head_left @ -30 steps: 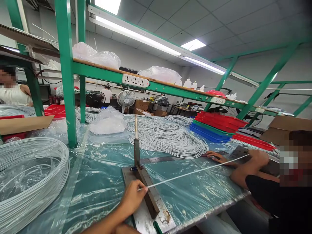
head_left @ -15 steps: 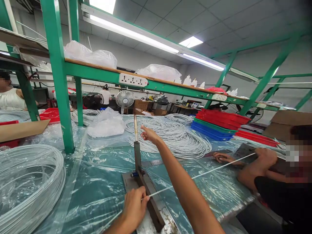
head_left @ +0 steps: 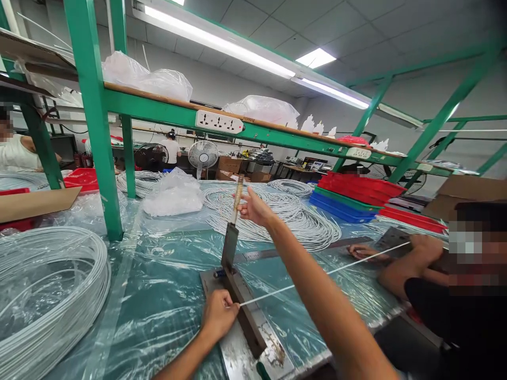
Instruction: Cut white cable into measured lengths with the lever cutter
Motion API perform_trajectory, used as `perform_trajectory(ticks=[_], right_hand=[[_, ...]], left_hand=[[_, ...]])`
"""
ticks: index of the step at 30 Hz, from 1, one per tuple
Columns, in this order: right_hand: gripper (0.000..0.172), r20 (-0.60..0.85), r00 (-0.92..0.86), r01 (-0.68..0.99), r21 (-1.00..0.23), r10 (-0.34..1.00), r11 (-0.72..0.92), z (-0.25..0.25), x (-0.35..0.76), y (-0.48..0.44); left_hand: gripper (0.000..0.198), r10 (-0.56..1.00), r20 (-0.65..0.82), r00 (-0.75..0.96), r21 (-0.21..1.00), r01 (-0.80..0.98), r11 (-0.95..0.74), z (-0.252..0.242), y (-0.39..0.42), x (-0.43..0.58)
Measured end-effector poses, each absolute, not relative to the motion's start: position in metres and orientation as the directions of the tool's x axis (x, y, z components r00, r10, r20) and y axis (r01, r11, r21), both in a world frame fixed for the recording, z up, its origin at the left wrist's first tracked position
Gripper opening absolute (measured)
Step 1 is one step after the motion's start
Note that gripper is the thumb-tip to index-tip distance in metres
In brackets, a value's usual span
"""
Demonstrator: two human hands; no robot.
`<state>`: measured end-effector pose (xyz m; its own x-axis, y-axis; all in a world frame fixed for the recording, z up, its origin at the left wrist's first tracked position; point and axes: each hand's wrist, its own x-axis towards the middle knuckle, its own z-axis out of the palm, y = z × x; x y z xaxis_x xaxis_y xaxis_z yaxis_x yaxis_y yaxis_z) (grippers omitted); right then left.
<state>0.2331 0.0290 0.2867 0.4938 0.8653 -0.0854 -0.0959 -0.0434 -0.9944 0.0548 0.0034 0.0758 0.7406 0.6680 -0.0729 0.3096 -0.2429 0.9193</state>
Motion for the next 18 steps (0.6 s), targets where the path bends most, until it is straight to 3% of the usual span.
perform_trajectory(ticks=[4,9,10,14,18], right_hand=[[0.052,-0.169,0.539,-0.191,-0.979,0.825,-0.076,0.291,0.21,-0.06],[0.027,-0.351,0.465,-0.191,-0.936,0.813,-0.295,0.25,0.171,-0.171],[0.032,-0.388,0.451,-0.19,-0.922,0.804,-0.338,0.24,0.163,-0.187],[0.076,-0.515,0.454,-0.249,-0.857,0.727,-0.451,0.205,0.131,-0.217],[0.065,-0.504,0.483,-0.124,-0.849,0.716,-0.514,0.19,0.118,-0.216]], left_hand=[[0.021,0.674,-0.075,0.734,0.91,0.327,-0.256,0.081,0.003,0.051],[0.021,0.677,-0.057,0.733,0.899,0.332,-0.284,0.087,0.002,0.047],[0.021,0.678,-0.053,0.733,0.898,0.331,-0.288,0.087,0.001,0.047],[0.021,0.679,-0.045,0.733,0.895,0.331,-0.298,0.089,0.001,0.045],[0.023,0.687,-0.046,0.725,0.894,0.336,-0.295,0.088,0.001,0.045]])
